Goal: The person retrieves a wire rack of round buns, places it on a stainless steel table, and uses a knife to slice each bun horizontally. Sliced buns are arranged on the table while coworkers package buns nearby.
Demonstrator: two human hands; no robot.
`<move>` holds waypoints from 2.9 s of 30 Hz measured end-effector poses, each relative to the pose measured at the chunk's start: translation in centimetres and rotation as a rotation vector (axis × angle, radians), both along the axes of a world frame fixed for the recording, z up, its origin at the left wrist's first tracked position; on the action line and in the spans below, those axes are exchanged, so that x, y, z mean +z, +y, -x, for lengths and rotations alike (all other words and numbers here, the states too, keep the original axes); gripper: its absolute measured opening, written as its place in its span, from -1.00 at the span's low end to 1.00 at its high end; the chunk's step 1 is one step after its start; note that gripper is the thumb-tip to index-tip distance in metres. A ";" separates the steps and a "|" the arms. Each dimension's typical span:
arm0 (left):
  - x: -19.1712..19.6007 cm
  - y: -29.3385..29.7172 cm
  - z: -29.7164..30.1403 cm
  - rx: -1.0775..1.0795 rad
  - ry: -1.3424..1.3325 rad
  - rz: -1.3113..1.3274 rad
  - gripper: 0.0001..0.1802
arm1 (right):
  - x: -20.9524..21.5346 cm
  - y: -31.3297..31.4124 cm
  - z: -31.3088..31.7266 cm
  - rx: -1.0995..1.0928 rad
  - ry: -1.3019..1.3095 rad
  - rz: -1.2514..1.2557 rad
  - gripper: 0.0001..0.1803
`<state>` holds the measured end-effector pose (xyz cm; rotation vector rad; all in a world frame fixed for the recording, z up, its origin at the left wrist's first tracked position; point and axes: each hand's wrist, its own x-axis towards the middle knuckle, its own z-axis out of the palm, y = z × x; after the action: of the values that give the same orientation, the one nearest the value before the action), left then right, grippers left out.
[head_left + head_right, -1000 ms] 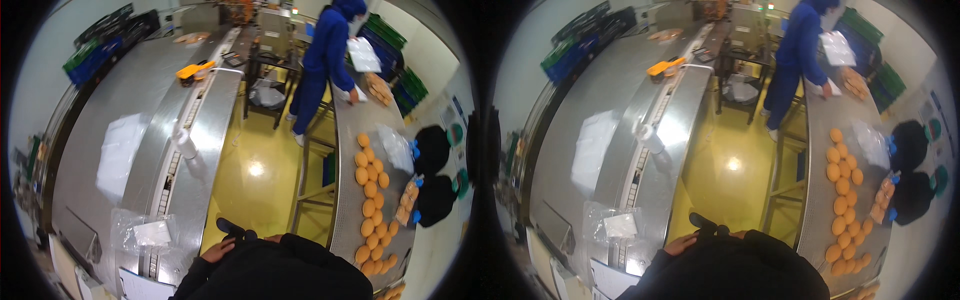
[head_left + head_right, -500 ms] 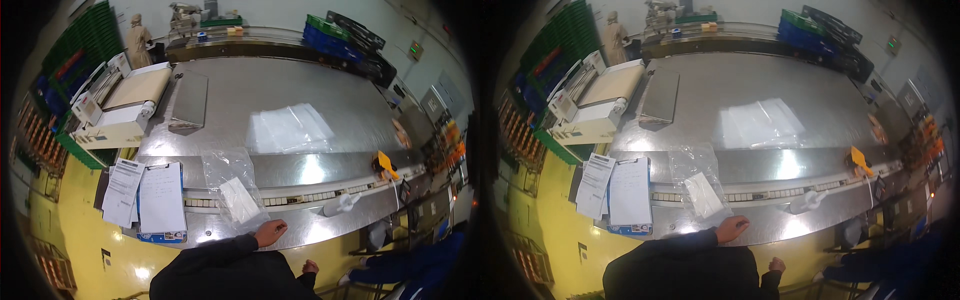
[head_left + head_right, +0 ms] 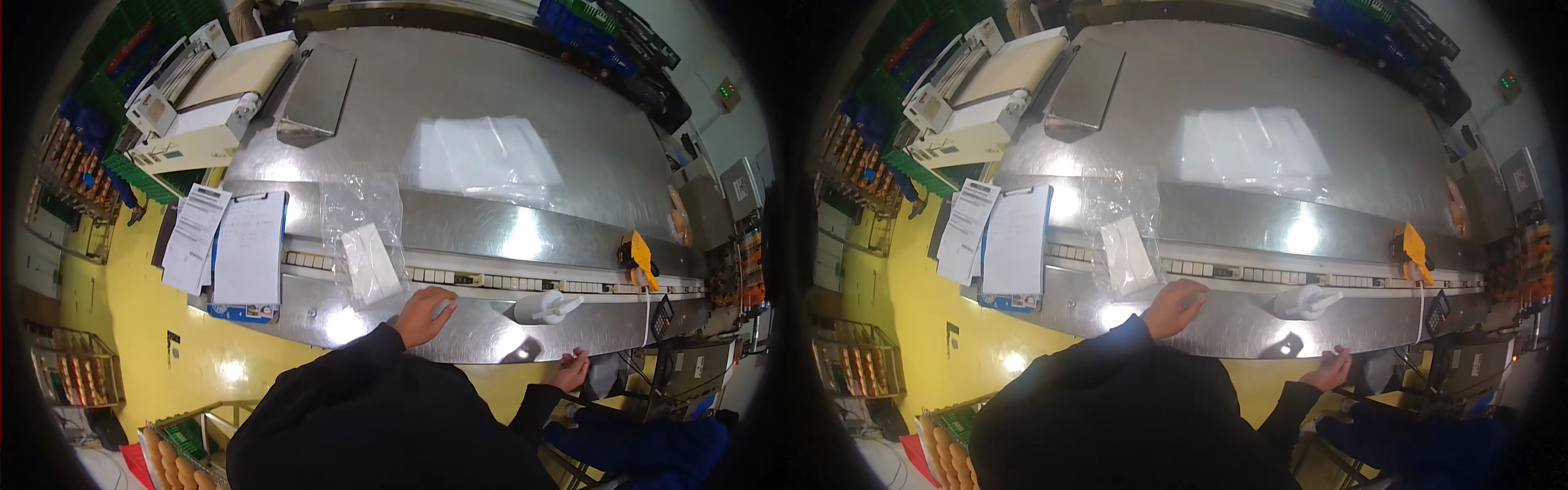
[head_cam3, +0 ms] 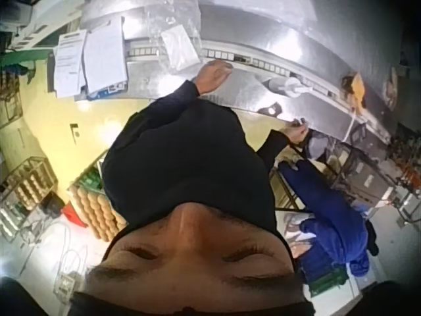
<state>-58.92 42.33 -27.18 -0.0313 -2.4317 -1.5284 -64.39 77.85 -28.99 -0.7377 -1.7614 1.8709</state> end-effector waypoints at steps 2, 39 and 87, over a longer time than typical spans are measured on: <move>0.6 -0.2 0.1 0.091 0.110 0.085 -0.73 | 2.7 0.3 0.9 -0.008 0.120 0.003 -0.68; -3.6 -13.1 -5.9 0.069 0.152 0.289 -0.34 | -6.6 -32.3 3.0 1.008 0.315 -1.065 -0.46; -6.8 -14.3 6.1 -0.009 0.072 0.690 -0.23 | -4.2 -33.8 2.7 0.767 0.114 -1.144 -0.30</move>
<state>-65.02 28.05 -34.01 -0.2245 -2.7655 -0.6099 -67.06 44.01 -33.16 0.5222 -2.7446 0.8284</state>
